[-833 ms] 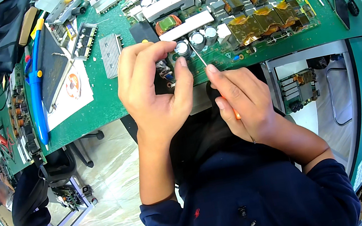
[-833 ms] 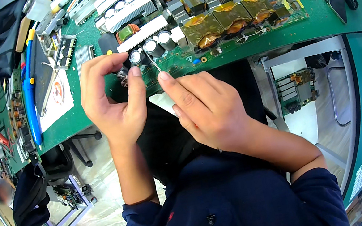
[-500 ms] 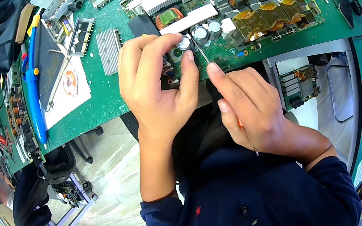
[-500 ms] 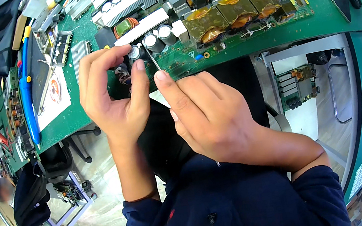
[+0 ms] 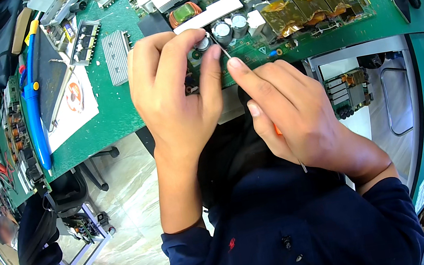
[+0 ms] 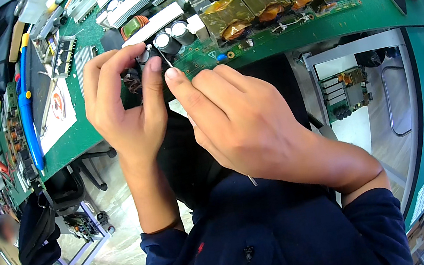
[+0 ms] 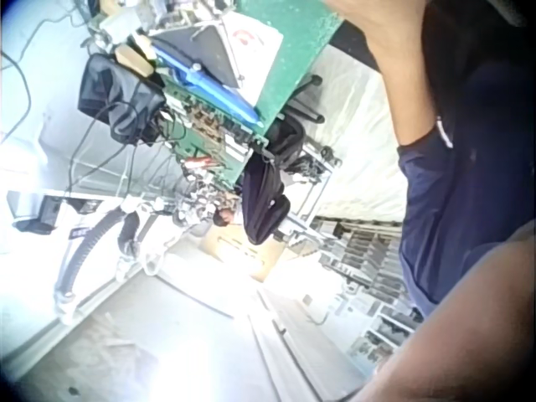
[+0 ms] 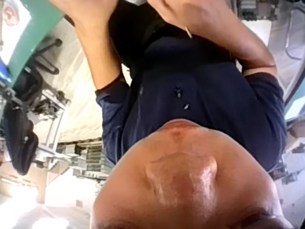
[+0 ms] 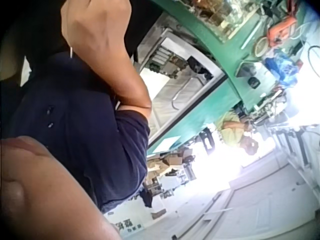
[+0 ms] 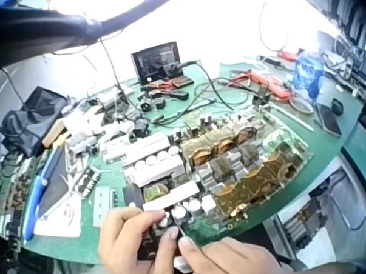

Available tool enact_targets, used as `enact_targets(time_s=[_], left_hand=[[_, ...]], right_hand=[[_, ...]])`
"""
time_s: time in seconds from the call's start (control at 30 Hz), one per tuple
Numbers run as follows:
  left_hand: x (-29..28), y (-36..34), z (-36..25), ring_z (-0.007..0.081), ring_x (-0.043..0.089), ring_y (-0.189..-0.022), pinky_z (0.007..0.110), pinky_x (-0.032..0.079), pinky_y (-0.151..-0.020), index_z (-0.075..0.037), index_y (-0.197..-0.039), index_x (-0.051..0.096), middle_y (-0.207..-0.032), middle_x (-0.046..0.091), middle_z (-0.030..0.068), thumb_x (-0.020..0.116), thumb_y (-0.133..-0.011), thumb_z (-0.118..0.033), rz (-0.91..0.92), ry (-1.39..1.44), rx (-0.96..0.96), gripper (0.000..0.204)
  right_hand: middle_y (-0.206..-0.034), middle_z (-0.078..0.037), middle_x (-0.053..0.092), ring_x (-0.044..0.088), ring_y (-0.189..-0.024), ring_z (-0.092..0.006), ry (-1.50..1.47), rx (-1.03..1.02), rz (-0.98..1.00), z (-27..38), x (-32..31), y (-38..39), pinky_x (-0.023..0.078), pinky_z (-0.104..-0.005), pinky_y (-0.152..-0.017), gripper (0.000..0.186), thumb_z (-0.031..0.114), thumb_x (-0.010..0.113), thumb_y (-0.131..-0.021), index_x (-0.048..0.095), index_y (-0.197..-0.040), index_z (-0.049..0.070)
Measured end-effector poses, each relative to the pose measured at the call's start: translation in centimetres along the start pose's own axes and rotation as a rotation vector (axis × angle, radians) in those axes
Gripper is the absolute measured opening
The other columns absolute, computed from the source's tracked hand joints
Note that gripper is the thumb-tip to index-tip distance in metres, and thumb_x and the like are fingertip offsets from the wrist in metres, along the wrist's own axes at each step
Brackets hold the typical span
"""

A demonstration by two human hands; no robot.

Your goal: The person manipulates a large circuit board with hands and a small screwdriver, prying at components and adjusting hardware.

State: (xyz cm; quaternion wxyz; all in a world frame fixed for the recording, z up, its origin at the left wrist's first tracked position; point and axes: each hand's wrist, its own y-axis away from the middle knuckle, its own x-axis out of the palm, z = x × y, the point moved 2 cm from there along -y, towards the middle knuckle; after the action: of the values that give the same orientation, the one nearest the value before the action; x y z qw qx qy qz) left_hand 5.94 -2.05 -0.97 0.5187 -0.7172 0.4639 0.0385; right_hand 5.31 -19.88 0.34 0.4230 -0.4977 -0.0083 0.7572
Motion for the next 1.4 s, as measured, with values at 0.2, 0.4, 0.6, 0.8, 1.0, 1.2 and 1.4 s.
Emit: enact_targets(time_s=[0.2,0.4,0.6,0.8,1.0,1.2,1.4], left_hand=[[-0.1,-0.3,-0.3,0.0208,0.061,-0.079,0.029,0.048,-0.069,-0.004,-0.104,0.075,-0.091,0.064,0.0097,0.082,-0.080,-0.003,0.032,-0.056,0.033,0.025],[0.0,-0.3,-0.4,0.0203,0.061,-0.079,0.029,0.048,-0.070,-0.003,-0.101,0.074,-0.091,0.064,0.0094,0.079,-0.083,-0.002,0.049,-0.053,-0.010,0.020],[0.7,-0.2,0.0,0.0263,0.056,-0.078,0.036,0.044,-0.067,-0.004,-0.098,0.069,-0.090,0.061,0.0087,0.076,-0.078,-0.003,0.003,-0.013,0.001,0.022],[0.6,-0.1,0.1,0.0272,0.058,-0.080,0.037,0.046,-0.069,-0.002,-0.099,0.068,-0.094,0.063,0.0112,0.075,-0.080,-0.002,0.013,0.013,0.004,0.021],[0.6,-0.1,-0.2,0.0275,0.059,-0.082,0.036,0.046,-0.070,-0.001,-0.099,0.068,-0.094,0.063,0.0125,0.075,-0.079,-0.001,0.021,-0.005,-0.005,0.021],[0.5,-0.3,-0.4,0.0263,0.060,-0.081,0.034,0.047,-0.070,-0.001,-0.099,0.070,-0.094,0.063,0.0127,0.075,-0.080,-0.001,0.032,-0.008,-0.028,0.019],[-0.1,0.3,-0.3,0.0243,0.064,-0.081,0.031,0.051,-0.071,0.001,-0.099,0.073,-0.095,0.065,0.0137,0.075,-0.081,-0.002,-0.021,0.012,-0.054,0.019]], right_hand=[[-0.090,-0.012,0.057,0.058,-0.074,-0.0274,-0.040,-0.017,-0.059,-1.1,0.0,0.2,0.050,-0.0369,-0.065,0.056,-0.004,0.068,-0.080,0.059,-0.135,-0.008],[-0.092,-0.012,0.059,0.058,-0.074,-0.0267,-0.129,0.020,0.003,-1.9,-1.0,0.3,0.050,-0.0372,-0.066,0.056,-0.005,0.067,-0.082,0.061,-0.138,-0.002],[-0.093,-0.013,0.061,0.059,-0.074,-0.0272,-0.150,0.032,0.097,-2.3,-2.3,-0.2,0.050,-0.0363,-0.067,0.056,-0.005,0.066,-0.082,0.061,-0.138,0.000],[-0.094,-0.013,0.063,0.061,-0.074,-0.0299,-0.188,0.036,0.132,-2.8,-3.0,-0.7,0.050,-0.0379,-0.067,0.057,-0.004,0.067,-0.081,0.062,-0.137,0.001],[-0.095,-0.014,0.065,0.063,-0.076,-0.0317,-0.208,0.025,0.157,-3.4,-3.8,-1.0,0.050,-0.0386,-0.068,0.056,-0.002,0.067,-0.080,0.064,-0.136,0.002],[-0.095,-0.013,0.065,0.063,-0.076,-0.0309,-0.209,0.006,0.160,-3.7,-3.8,-0.9,0.051,-0.0378,-0.066,0.058,-0.002,0.069,-0.079,0.063,-0.137,0.002],[-0.091,-0.010,0.060,0.061,-0.071,-0.0247,-0.080,-0.019,0.035,-2.2,-0.6,0.9,0.051,-0.0353,-0.060,0.068,-0.003,0.072,-0.076,0.056,-0.142,-0.003]])
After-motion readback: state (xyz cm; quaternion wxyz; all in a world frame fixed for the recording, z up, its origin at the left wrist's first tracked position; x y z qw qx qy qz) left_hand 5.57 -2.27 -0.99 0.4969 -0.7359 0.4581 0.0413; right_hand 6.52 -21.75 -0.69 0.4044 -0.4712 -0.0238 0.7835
